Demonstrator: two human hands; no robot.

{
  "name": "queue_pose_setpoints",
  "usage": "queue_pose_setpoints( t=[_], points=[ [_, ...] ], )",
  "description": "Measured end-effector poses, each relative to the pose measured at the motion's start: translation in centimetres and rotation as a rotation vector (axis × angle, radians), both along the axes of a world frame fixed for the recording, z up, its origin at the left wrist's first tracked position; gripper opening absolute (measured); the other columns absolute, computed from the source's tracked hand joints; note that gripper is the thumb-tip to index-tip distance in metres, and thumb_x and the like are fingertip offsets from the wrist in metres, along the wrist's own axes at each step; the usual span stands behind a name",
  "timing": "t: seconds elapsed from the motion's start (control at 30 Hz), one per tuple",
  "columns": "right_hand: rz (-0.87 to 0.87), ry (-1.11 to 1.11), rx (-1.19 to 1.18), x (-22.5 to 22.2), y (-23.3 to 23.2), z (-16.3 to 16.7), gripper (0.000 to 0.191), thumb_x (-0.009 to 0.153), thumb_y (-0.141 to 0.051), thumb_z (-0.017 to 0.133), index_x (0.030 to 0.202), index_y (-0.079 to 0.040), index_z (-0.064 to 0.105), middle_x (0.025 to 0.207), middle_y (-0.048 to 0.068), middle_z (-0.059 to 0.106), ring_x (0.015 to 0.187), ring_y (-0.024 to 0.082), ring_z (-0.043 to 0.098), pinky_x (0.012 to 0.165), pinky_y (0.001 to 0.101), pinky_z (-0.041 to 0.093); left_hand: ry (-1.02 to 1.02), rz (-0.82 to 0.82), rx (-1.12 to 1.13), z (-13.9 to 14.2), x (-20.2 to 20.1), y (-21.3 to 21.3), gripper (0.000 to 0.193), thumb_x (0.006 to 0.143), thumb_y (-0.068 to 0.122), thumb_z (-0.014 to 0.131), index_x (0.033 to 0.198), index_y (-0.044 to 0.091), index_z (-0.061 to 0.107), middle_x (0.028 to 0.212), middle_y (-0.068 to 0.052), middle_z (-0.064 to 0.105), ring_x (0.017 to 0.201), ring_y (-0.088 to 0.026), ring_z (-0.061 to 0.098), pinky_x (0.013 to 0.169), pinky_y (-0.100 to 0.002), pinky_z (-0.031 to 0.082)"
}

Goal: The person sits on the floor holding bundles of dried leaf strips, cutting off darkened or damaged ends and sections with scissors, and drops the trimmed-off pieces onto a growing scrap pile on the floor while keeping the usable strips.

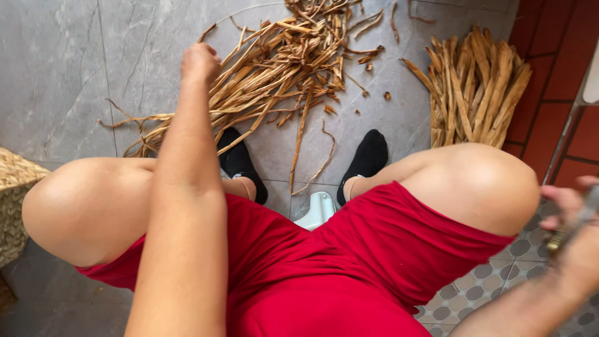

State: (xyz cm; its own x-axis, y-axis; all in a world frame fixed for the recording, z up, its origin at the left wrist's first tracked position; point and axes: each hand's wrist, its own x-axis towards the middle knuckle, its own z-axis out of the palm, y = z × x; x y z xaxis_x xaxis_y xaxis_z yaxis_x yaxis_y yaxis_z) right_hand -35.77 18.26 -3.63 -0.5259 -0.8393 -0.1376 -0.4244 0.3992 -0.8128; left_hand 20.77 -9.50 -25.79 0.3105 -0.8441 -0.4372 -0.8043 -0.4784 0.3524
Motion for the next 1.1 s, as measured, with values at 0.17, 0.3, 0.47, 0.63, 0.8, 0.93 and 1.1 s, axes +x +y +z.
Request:
queue_pose_setpoints(
  t=[0.17,0.3,0.47,0.63,0.8,0.93,1.1],
  points=[
    [0.325,-0.254,-0.187,8.8,-6.3,5.9,0.038,0.097,-0.017,0.073,0.128,0.0,0.059,0.093,0.011,0.07,0.059,0.01,0.056,0.048,0.0231,0.041,-0.114,-0.031,0.13,-4.2,-1.6,2.0,0.04,0.102,0.012,0.057,0.142,0.012,0.055,0.152,-0.012,0.05,0.135,-0.036,0.053,0.108,-0.052,0.045],
    [0.486,-0.393,-0.224,13.0,-11.1,8.0,0.037,0.102,-0.019,0.071,0.13,0.001,0.057,0.092,0.013,0.07,0.056,0.009,0.054,0.048,0.0214,0.04,-0.18,-0.016,0.097,-5.3,-1.7,2.4,0.067,0.092,0.014,0.059,0.154,0.019,0.036,0.158,-0.012,0.032,0.135,-0.039,0.046,0.1,-0.062,0.042],
    [0.515,-0.447,-0.177,17.2,-15.5,7.5,0.037,0.107,-0.021,0.069,0.133,0.003,0.055,0.09,0.016,0.068,0.052,0.008,0.051,0.048,0.0192,0.04,-0.252,-0.13,0.312,-4.2,-1.5,2.7,0.036,0.098,0.026,0.067,0.133,0.02,0.064,0.134,-0.01,0.067,0.127,-0.031,0.061,0.102,-0.055,0.045],
    [0.454,-0.455,-0.203,18.6,-16.8,8.6,0.033,0.107,-0.017,0.07,0.13,0.004,0.059,0.088,0.016,0.07,0.052,0.009,0.053,0.049,0.018,0.041,-0.068,-0.113,0.147,-1.1,0.9,2.4,0.035,0.085,0.036,0.083,0.114,0.018,0.074,0.108,-0.012,0.073,0.103,-0.03,0.067,0.089,-0.048,0.05],
    [0.474,-0.575,-0.216,18.3,-17.0,8.2,0.031,0.104,-0.012,0.069,0.131,0.001,0.06,0.09,0.015,0.071,0.052,0.009,0.055,0.051,0.0185,0.043,0.32,0.01,0.072,3.8,3.3,1.7,0.029,0.088,0.027,0.076,0.112,0.013,0.068,0.089,-0.008,0.075,0.074,-0.019,0.071,0.07,-0.039,0.058],
    [0.576,-0.584,-0.218,18.0,-16.9,7.3,0.028,0.11,-0.008,0.069,0.133,0.004,0.06,0.092,0.016,0.072,0.057,0.008,0.057,0.054,0.0183,0.044,0.176,-0.127,0.015,8.2,4.3,0.4,0.042,0.088,0.031,0.081,0.122,0.015,0.062,0.083,-0.007,0.07,0.064,-0.018,0.066,0.063,-0.037,0.052],
    [0.583,-0.605,-0.169,18.6,-17.1,6.8,0.032,0.106,-0.009,0.069,0.135,0.001,0.059,0.095,0.014,0.072,0.061,0.007,0.059,0.054,0.0188,0.046,0.645,-0.098,-0.243,14.7,5.4,-0.6,0.026,0.095,0.018,0.076,0.117,0.008,0.069,0.089,0.001,0.071,0.071,-0.008,0.065,0.06,-0.026,0.058]
  ],
)
